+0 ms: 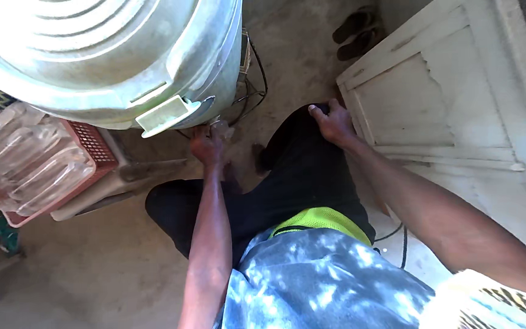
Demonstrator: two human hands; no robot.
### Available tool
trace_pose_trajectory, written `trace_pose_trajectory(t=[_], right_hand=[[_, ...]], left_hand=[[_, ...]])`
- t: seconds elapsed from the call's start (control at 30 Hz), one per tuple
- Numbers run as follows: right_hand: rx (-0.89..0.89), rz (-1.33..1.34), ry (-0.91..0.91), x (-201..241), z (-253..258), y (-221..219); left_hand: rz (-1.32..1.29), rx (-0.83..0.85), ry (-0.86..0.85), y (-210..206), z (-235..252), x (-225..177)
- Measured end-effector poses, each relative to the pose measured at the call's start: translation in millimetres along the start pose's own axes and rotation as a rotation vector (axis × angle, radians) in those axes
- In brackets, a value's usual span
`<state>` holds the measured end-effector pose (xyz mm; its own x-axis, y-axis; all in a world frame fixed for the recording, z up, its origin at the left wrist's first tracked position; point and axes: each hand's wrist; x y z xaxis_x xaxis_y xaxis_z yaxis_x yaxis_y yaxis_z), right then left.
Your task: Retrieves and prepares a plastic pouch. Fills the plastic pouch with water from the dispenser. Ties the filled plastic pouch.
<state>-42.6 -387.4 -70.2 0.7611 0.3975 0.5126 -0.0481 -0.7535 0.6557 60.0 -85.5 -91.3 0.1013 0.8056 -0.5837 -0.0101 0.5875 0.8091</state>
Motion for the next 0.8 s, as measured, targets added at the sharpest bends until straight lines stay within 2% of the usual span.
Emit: trace_pose_trajectory(t=[0.17, 0.8], right_hand=[[0.012, 0.024, -0.006, -1, 1, 2], [0.022, 0.056, 0.012, -2, 2, 3]], left_hand=[[-0.002, 0.041, 0.057, 4, -1, -9], [0.001, -0.011, 0.014, -2, 1, 1]])
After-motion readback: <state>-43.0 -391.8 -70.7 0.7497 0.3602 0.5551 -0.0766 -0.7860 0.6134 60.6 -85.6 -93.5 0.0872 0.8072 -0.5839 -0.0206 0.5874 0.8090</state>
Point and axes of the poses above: each hand's wrist, its own z-axis towards the middle knuckle, its own y-axis out of the back of the hand, x = y × z, and after that the axes turned 3 degrees about x, right-handed
